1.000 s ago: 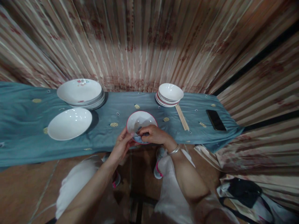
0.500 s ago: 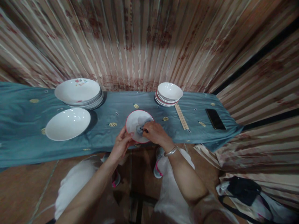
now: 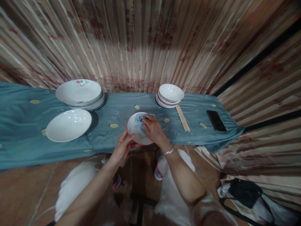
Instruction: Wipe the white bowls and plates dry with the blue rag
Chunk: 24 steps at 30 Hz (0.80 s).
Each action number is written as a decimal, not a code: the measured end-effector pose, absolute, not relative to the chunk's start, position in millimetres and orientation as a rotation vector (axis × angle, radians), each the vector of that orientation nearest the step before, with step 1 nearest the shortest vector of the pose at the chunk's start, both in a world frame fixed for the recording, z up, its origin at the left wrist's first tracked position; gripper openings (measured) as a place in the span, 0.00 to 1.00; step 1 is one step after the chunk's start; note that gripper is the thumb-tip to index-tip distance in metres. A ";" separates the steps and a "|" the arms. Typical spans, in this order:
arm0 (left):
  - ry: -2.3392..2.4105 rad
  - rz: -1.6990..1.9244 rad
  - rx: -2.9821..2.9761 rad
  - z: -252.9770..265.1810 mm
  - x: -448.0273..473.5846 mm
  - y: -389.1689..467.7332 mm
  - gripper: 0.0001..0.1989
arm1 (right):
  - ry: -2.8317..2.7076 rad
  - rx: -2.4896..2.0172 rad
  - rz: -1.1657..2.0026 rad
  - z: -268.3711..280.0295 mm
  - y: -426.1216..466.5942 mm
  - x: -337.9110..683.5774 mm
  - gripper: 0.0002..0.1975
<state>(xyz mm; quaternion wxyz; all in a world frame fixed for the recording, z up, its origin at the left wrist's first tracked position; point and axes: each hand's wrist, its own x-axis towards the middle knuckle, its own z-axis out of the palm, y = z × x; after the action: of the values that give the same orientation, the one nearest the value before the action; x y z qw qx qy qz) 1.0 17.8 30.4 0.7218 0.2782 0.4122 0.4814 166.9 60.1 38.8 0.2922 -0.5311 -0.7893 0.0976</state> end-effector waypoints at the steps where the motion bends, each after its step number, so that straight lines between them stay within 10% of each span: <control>1: 0.908 1.062 0.614 30.3 0.9 17.8 0.34 | -2.087 -1.386 0.284 37.4 60.5 166.8 0.14; 24: 0.852 1.036 0.666 24.3 3.0 15.3 0.29 | -2.133 -1.340 0.481 48.2 50.2 152.1 0.24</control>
<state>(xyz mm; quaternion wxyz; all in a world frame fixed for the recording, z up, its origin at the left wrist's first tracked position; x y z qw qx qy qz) 3.0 15.3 24.3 0.7326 0.3029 0.3872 0.4708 152.1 50.2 48.2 0.2847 -0.5011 -0.7972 0.1797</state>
